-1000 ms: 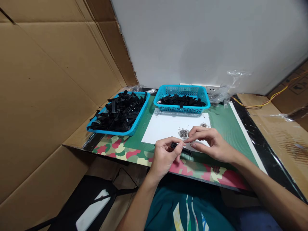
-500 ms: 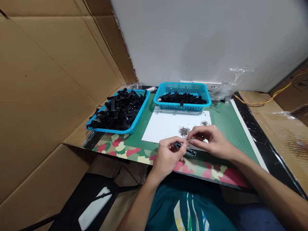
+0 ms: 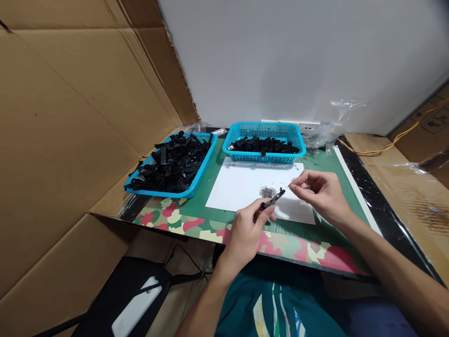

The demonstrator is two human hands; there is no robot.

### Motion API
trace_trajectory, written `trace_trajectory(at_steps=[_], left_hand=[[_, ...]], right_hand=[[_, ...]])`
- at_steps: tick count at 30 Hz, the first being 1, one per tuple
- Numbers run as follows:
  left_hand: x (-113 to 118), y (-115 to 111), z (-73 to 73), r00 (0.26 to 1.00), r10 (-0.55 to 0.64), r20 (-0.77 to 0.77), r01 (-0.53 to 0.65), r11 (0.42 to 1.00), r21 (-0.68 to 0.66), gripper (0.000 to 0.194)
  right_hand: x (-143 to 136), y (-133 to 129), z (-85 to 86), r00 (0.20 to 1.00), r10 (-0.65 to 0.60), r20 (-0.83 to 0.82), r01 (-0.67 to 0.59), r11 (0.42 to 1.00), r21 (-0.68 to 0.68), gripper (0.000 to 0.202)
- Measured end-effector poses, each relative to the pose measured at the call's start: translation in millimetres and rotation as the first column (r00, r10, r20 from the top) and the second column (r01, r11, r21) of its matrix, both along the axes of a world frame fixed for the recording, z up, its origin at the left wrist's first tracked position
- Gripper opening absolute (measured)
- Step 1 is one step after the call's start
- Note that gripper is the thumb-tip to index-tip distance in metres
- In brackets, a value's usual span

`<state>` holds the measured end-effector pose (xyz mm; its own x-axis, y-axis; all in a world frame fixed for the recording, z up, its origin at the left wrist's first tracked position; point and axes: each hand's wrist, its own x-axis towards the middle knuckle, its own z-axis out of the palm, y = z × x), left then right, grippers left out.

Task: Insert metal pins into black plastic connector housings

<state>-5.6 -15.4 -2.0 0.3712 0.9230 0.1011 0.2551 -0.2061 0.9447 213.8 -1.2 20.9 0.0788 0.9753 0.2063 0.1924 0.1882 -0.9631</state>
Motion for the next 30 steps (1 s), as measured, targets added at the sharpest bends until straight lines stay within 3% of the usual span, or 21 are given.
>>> trace_trajectory(at_steps=[4,8,14,24,30], left_hand=[[0.9,-1.6,-2.7,0.991,0.0,-0.135,0.027,0.979,0.201,0.032],[2.7,-4.8,-6.4,0.967,-0.057,-0.25,0.12,0.962,0.246,0.033],[6.9,-10.2,-10.7,0.923,0.0,-0.385,0.144,0.928,0.344,0.035],[7.2,-10.8,-13.4,0.896,-0.001,-0.444,0.196,0.897,0.395,0.033],[7.2,-11.0,-12.5,0.883,-0.006,-0.469,0.217,0.892,0.397,0.033]], right_hand=[[7.5,1.1,-1.3,0.996,0.011,0.085,-0.005,0.998,-0.068,0.022],[14.1,4.8,-3.0,0.98,0.103,0.172,-0.072,0.982,-0.175,0.019],[9.0,6.1,-3.0,0.954,0.165,0.252,-0.107,0.968,-0.226,0.018],[0.8,7.9,-16.9,0.896,0.173,0.408,-0.084,0.97,-0.227,0.014],[-4.3,5.5,-14.9,0.86,0.14,0.49,-0.068,0.985,-0.161,0.018]])
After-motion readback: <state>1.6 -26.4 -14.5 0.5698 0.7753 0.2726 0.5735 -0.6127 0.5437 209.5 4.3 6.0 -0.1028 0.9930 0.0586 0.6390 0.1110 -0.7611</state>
